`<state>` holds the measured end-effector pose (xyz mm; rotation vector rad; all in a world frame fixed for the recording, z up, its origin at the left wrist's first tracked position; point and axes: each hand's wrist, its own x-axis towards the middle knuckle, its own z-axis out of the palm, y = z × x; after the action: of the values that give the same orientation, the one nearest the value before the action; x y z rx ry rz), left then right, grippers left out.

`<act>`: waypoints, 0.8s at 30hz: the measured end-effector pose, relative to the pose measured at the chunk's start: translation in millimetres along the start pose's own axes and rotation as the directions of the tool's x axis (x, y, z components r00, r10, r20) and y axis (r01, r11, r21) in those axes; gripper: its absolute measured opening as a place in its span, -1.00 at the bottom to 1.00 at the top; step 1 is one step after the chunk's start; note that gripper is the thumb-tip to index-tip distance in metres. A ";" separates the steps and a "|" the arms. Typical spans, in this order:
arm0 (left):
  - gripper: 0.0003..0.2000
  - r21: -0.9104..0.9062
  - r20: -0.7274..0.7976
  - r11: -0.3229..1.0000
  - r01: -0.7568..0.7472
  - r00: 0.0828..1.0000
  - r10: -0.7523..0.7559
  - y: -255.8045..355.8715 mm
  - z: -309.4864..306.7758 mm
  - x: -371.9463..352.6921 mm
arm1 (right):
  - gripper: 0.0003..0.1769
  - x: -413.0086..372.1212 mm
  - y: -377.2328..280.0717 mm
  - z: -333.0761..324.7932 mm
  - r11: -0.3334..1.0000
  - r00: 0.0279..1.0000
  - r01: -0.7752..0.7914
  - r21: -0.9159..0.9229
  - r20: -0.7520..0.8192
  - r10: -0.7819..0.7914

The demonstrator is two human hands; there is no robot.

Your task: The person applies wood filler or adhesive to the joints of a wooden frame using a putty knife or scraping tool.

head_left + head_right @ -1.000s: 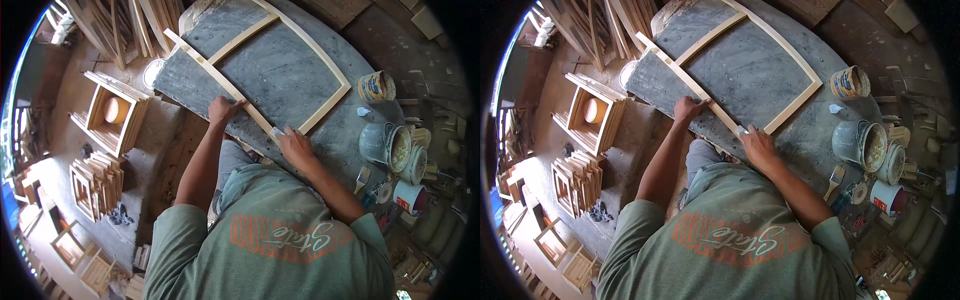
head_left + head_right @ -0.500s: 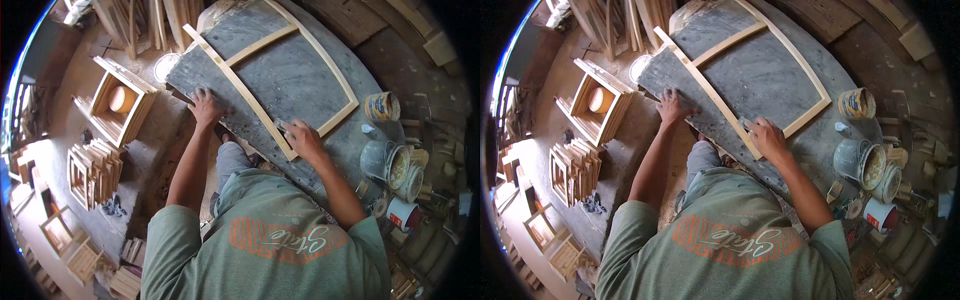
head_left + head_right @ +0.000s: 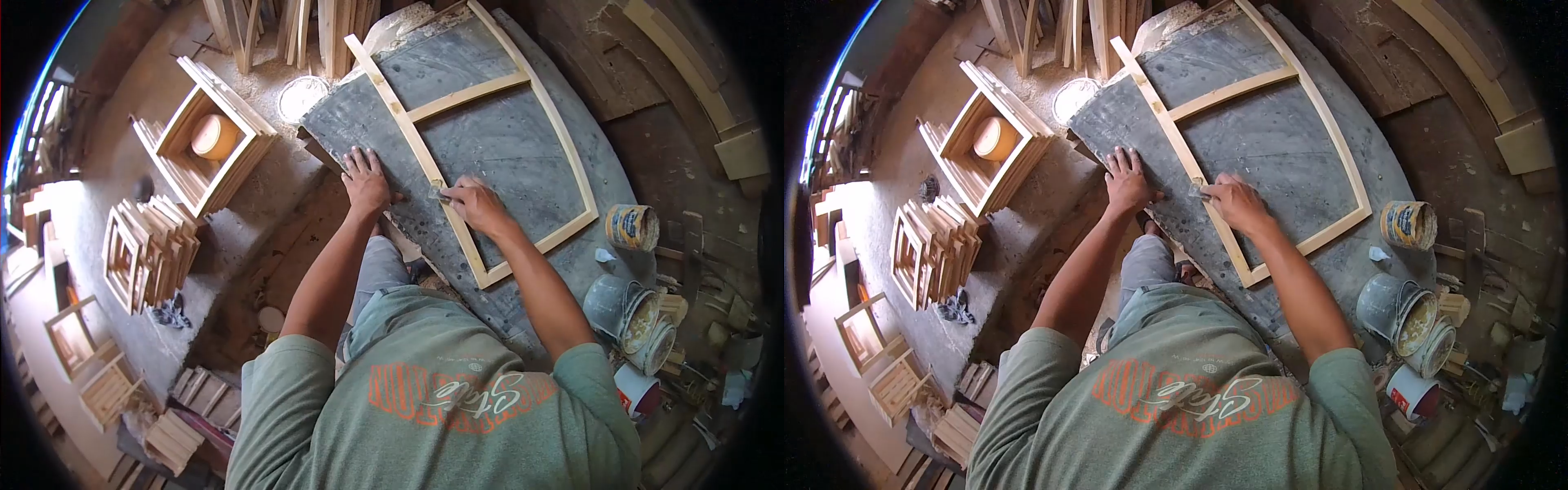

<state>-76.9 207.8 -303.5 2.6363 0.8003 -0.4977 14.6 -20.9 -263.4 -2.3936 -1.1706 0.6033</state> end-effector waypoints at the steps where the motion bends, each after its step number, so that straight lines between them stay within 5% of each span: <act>1: 0.28 -0.013 -0.014 1.000 -0.005 1.000 0.005 -1.0 2.4 0.6 | -0.68 -1.2 -0.7 -3.6 1.000 0.999 0.002 0.015 0.035 -0.003; 8: 0.25 -0.049 -0.006 0.999 -0.011 1.000 0.010 -2.0 1.9 2.7 | -0.72 14.1 -31.3 -20.1 0.984 0.989 -0.145 -0.105 -0.042 0.142; 14: 0.26 -0.027 -0.002 1.000 -0.013 1.000 0.013 -3.5 -0.8 0.1 | -0.75 14.1 -41.1 -6.5 0.943 0.977 -0.119 -0.312 0.134 0.168; 17: 0.25 -0.055 0.005 0.998 -0.022 1.000 0.022 -6.2 -2.4 -0.9 | -0.74 24.2 -40.6 -10.6 0.950 0.987 -0.095 -0.296 0.096 0.129; 20: 0.20 -0.148 -0.006 0.987 -0.056 0.998 0.056 -16.4 1.8 3.0 | -0.75 43.0 -48.3 -13.2 0.963 0.990 -0.143 -0.229 -0.027 0.140; 21: -0.01 -0.197 -0.008 0.979 -0.051 0.999 0.051 -16.0 -15.8 -4.3 | -0.76 42.1 -46.1 -7.9 0.956 0.989 -0.145 -0.254 -0.003 0.150; 24: -0.29 -0.597 -0.334 0.750 -0.286 0.938 0.093 -66.0 22.1 12.2 | -0.79 36.3 -37.0 -0.3 0.936 0.977 -0.141 -0.324 0.109 0.185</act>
<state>-110.9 256.0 -342.4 2.1121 0.6158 0.2066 11.4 29.3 -250.8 -2.7802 -1.2097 0.6894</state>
